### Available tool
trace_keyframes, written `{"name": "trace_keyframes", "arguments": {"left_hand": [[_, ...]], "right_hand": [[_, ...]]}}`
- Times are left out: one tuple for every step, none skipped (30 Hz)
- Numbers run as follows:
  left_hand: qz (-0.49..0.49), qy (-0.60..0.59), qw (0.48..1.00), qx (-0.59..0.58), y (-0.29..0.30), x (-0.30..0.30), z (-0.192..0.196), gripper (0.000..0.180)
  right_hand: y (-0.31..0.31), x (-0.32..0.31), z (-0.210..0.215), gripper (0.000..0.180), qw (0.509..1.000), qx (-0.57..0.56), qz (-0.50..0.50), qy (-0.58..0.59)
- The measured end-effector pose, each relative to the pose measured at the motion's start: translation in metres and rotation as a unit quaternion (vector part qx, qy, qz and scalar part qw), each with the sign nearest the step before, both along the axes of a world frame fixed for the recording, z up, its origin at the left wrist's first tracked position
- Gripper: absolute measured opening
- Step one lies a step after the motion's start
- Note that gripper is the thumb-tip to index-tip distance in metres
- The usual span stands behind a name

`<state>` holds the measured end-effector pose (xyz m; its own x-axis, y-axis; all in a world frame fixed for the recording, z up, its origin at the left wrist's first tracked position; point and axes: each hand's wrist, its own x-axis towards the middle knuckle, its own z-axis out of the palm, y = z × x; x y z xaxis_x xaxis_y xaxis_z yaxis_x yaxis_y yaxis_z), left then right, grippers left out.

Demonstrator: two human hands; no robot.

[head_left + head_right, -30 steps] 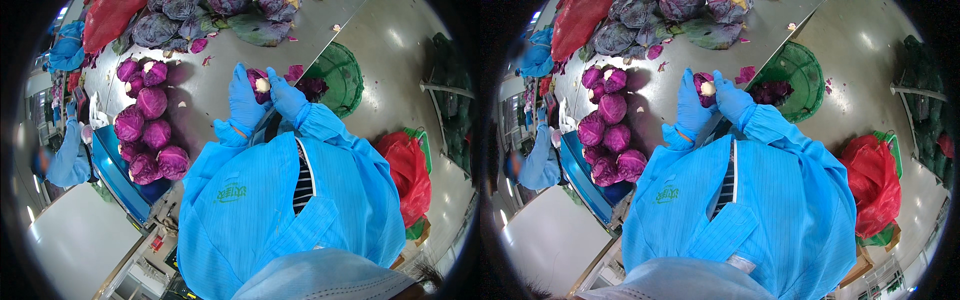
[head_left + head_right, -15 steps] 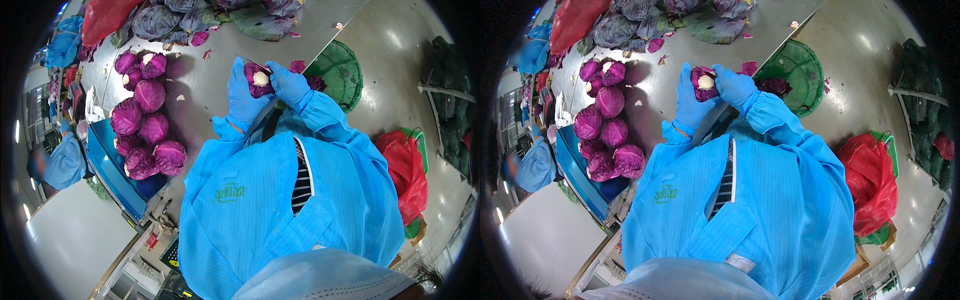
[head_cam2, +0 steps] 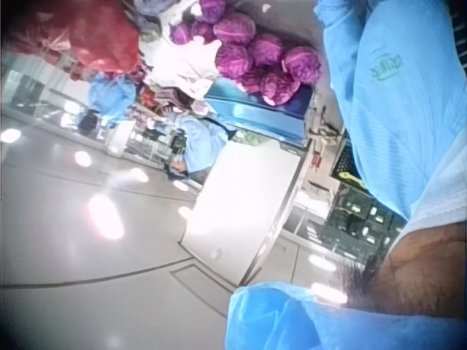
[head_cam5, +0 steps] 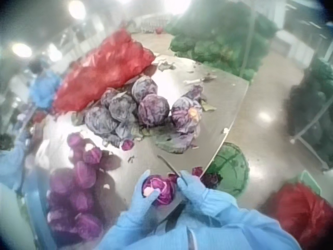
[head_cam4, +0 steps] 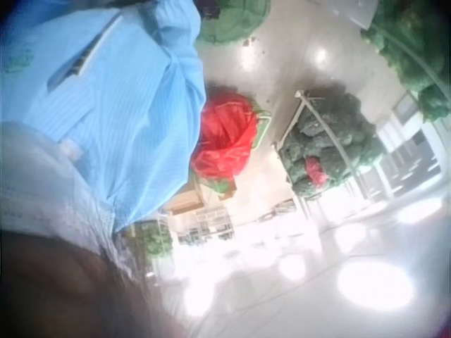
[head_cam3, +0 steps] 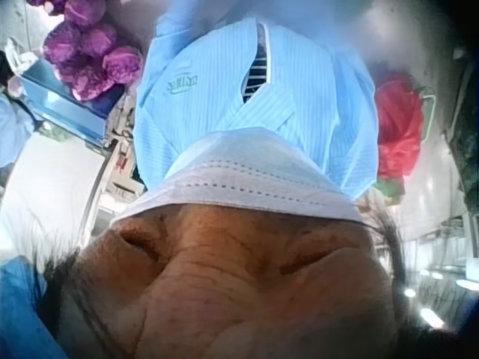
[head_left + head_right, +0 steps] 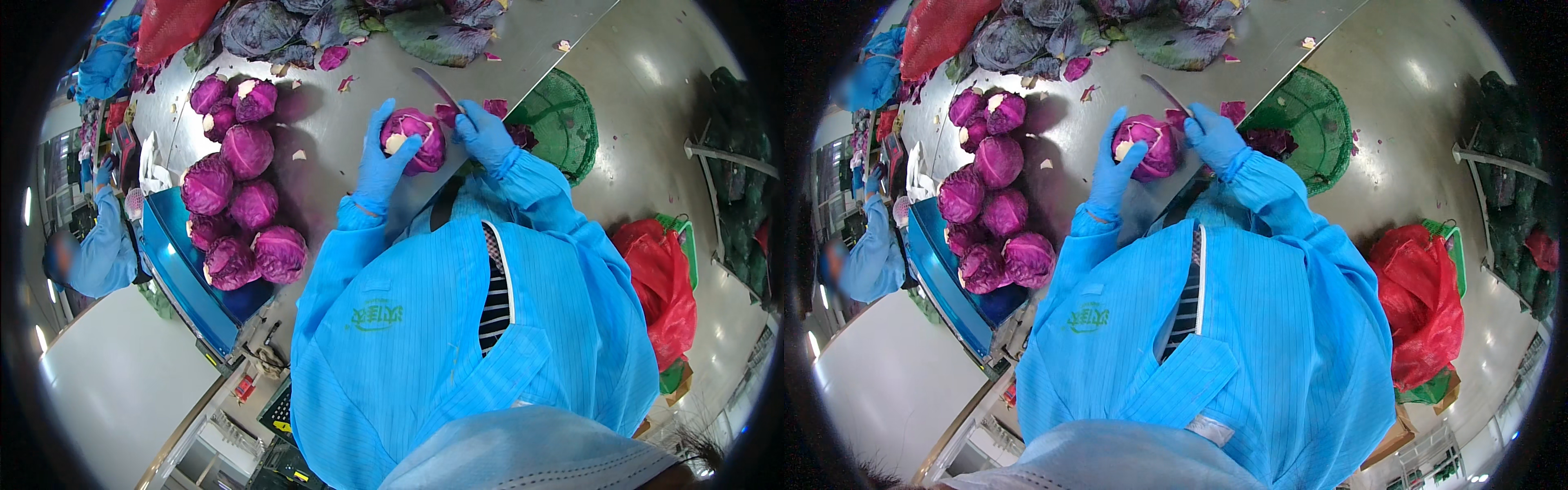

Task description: The person trims the stems of red cabbages and removes damaged outer leaves using a knife before placing the cabbages in a pile on a stainless steel table.

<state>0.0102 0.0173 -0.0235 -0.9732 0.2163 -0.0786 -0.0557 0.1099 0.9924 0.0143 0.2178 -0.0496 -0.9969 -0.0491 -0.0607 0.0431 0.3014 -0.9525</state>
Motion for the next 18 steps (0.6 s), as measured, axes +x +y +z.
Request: {"name": "trace_keyframes", "arguments": {"left_hand": [[0.021,-0.018,1.0,0.002,0.01,0.003,0.009,0.072],[0.04,-0.032,0.999,0.004,0.017,0.003,0.016,0.067],[0.071,-0.021,0.997,0.02,0.016,0.005,0.012,0.063],[0.081,-0.035,0.995,0.049,0.017,0.006,0.013,0.063],[0.095,-0.048,0.992,0.075,0.016,0.007,0.013,0.063],[0.102,-0.061,0.988,0.102,0.017,0.007,0.014,0.063],[0.1,-0.045,0.99,0.088,0.019,0.005,0.014,0.065],[0.09,-0.031,0.993,0.075,0.024,0.003,0.016,0.066],[0.082,-0.017,0.995,0.061,0.028,0.001,0.016,0.067],[0.069,0.0,0.996,0.048,0.031,0.0,0.013,0.071],[0.055,0.019,0.998,0.037,0.035,-0.002,0.008,0.074],[0.043,0.039,0.998,0.023,0.038,-0.003,0.005,0.078],[0.03,0.069,0.997,-0.032,0.038,-0.002,0.003,0.082],[0.018,0.098,0.991,-0.088,0.036,-0.002,0.001,0.086],[0.007,0.128,0.982,-0.142,0.034,-0.002,-0.001,0.09],[0.011,0.11,0.984,-0.138,0.034,-0.002,-0.004,0.091],[0.017,0.09,0.987,-0.134,0.033,-0.001,-0.005,0.092],[0.023,0.069,0.989,-0.129,0.033,-0.001,-0.005,0.093]], "right_hand": [[0.009,0.007,0.004,0.025,0.999,-0.001,-0.034,-0.037],[0.028,0.009,-0.024,0.026,0.996,0.048,-0.056,-0.046],[0.04,0.014,0.004,0.032,0.99,0.113,-0.06,-0.06],[0.058,0.02,0.008,0.046,0.974,0.21,-0.063,-0.056],[0.071,0.027,0.013,0.052,0.961,0.248,-0.068,-0.103],[0.079,0.033,0.017,0.058,0.944,0.285,-0.077,-0.15],[0.078,0.037,0.018,0.06,0.962,0.236,-0.079,-0.113],[0.074,0.042,0.02,0.062,0.975,0.188,-0.088,-0.08],[0.067,0.045,0.026,0.064,0.985,0.138,-0.095,-0.045],[0.051,0.042,0.03,0.066,0.996,0.034,-0.076,-0.041],[0.037,0.037,0.036,0.064,0.998,0.026,-0.05,-0.036],[0.026,0.032,0.039,0.063,0.999,0.017,-0.023,-0.029],[0.021,0.026,0.029,0.06,0.999,0.026,0.007,-0.02],[0.016,0.02,0.023,0.057,0.999,0.036,0.037,-0.011],[0.015,0.018,0.021,0.057,0.999,-0.024,0.037,-0.027],[0.017,0.016,0.018,0.056,0.999,0.001,0.049,-0.009],[0.018,0.013,0.017,0.055,0.998,0.025,0.064,0.006],[0.019,0.012,0.016,0.054,0.995,0.049,0.079,0.022]]}}
